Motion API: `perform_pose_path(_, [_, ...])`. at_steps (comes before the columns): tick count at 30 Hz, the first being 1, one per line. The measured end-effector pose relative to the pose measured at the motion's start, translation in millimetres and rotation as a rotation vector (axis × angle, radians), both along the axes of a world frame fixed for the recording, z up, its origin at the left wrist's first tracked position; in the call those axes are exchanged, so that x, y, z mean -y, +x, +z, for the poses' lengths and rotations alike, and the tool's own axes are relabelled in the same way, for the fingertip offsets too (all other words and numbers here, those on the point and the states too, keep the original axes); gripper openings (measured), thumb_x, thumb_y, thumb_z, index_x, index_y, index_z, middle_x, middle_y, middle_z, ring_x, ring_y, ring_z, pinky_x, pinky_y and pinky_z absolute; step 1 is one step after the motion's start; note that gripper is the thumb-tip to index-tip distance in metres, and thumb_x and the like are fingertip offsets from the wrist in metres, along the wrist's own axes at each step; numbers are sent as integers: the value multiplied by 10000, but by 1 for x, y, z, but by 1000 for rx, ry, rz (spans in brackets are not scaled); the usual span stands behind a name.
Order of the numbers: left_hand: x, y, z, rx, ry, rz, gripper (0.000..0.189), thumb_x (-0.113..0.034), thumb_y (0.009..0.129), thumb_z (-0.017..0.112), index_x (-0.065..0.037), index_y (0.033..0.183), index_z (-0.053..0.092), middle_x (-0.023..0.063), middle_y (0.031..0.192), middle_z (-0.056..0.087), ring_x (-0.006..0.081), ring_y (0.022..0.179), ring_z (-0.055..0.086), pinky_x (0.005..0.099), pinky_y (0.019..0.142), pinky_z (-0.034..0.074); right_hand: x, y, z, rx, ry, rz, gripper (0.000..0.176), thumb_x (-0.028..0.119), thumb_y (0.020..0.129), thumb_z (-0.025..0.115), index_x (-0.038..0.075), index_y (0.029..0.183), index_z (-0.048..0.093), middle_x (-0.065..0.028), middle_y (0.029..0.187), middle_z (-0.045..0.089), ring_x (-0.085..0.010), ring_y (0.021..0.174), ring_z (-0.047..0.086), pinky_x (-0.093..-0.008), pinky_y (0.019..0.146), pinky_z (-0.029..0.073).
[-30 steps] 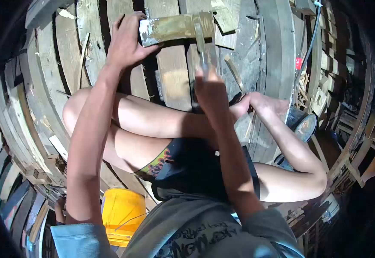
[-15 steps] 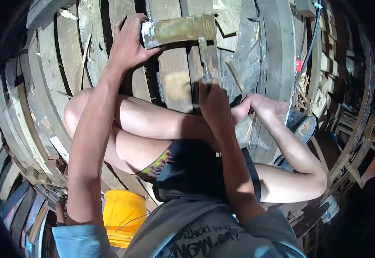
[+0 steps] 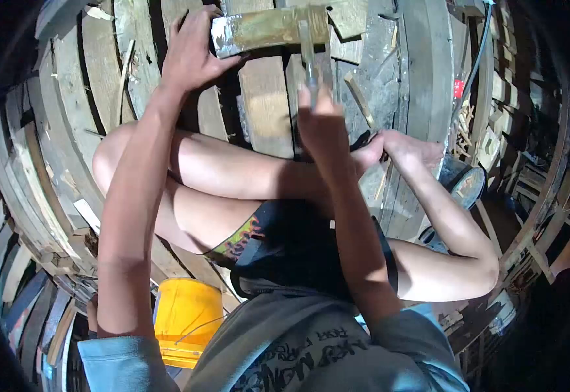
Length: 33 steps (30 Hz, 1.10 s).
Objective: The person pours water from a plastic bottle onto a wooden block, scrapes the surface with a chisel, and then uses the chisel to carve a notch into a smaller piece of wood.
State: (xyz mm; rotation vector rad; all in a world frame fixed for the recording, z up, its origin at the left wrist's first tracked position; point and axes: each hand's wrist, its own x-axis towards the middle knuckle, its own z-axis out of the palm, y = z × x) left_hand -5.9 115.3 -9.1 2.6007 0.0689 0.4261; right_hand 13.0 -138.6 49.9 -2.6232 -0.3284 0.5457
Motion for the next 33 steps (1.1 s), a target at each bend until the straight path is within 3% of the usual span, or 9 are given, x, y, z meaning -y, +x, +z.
perform_pose_path(5, [-4, 3, -4, 17, -17, -11, 807, -424, 609, 810, -21, 1220, 468, 138, 1171, 564, 309, 1144, 532, 484, 1086, 272, 1, 8, -23, 216, 56, 118, 396, 331, 979, 470, -59, 998, 533, -281, 695, 613, -468, 692, 621, -504, 627, 517])
perform_pose_path(7, [-1, 2, -1, 11, 10, 2, 782, -389, 622, 812, -19, 1220, 470, 140, 1170, 563, 314, 1147, 527, 487, 1088, 272, -19, 19, -1, 50, -38, 43, 405, 348, 979, 468, -50, 983, 546, -288, 701, 608, -468, 692, 619, -493, 630, 523])
perform_pose_path(11, [-1, 2, 1, 9, -26, 4, 751, -409, 631, 808, -33, 1193, 481, 130, 1166, 564, 307, 1138, 532, 487, 1074, 289, 7, -5, -15, 143, 205, 52, 321, 279, 956, 517, -37, 938, 570, -298, 731, 594, -495, 695, 581, -546, 623, 485])
perform_pose_path(15, [-2, 2, -4, 4, 18, 19, 771, -415, 618, 813, -51, 1205, 470, 125, 1164, 564, 297, 1145, 530, 483, 1079, 288, -20, 17, -10, 69, -22, 7, 328, 261, 947, 526, -47, 1052, 570, -328, 786, 605, -495, 741, 603, -551, 634, 494])
perform_pose_path(16, [-1, 1, -2, -4, -1, 14, 779, -412, 615, 817, -50, 1212, 470, 127, 1167, 562, 298, 1150, 526, 484, 1082, 283, -3, 4, -30, 331, -187, 312, 309, 250, 944, 538, -41, 1041, 571, -320, 777, 607, -480, 742, 611, -540, 622, 499])
perform_pose_path(20, [-1, 2, -3, 47, -19, 8, 783, -411, 606, 826, -45, 1207, 483, 130, 1152, 565, 303, 1144, 527, 483, 1079, 280, 13, -14, -10, -89, 161, -26, 289, 246, 954, 531, -39, 934, 578, -308, 752, 607, -475, 737, 612, -547, 621, 489])
perform_pose_path(24, [-1, 2, -3, 2, -14, 15, 790, -428, 609, 822, -42, 1207, 478, 126, 1166, 564, 301, 1145, 530, 483, 1086, 275, -26, 24, -6, -7, -25, 7, 387, 302, 956, 508, -59, 1084, 568, -329, 801, 614, -497, 813, 606, -535, 689, 494])
perform_pose_path(27, [-1, 1, 1, -20, -33, 8, 823, -362, 616, 825, -68, 1282, 440, 123, 1183, 581, 307, 1167, 527, 481, 1097, 258, 11, -17, -17, 80, 136, 51, 421, 340, 959, 488, -60, 1058, 572, -321, 803, 614, -511, 791, 596, -535, 683, 493])
perform_pose_path(33, [-2, 1, -6, -1, -16, 12, 811, -330, 620, 821, -69, 1288, 442, 117, 1212, 570, 305, 1193, 511, 479, 1075, 276, -25, 18, -10, 30, -78, -28, 401, 351, 961, 480, -31, 984, 599, -297, 747, 609, -492, 779, 603, -507, 673, 504])
